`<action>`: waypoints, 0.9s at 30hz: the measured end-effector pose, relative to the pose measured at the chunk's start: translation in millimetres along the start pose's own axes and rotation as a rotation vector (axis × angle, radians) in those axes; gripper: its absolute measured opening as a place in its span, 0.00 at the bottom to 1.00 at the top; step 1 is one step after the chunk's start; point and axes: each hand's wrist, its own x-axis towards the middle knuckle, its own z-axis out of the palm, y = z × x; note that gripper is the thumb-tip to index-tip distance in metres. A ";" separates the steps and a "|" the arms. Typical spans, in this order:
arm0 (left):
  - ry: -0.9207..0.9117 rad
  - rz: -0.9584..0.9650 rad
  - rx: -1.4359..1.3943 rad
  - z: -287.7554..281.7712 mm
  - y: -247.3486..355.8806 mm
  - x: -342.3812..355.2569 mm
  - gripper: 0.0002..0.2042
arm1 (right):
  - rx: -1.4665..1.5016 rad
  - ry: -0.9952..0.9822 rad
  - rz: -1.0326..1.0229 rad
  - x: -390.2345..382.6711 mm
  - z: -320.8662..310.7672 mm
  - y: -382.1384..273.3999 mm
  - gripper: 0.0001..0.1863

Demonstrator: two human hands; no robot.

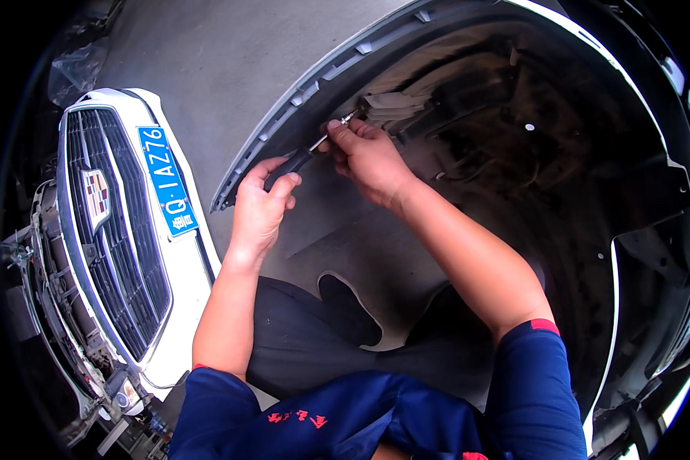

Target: The person uses a tool to unscrew and remove a plastic component from the inside of a car bumper.

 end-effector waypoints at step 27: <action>0.090 0.109 0.033 6.3 1.4 1.6 0.21 | 0.062 -0.024 0.010 6.4 -5.5 0.4 0.12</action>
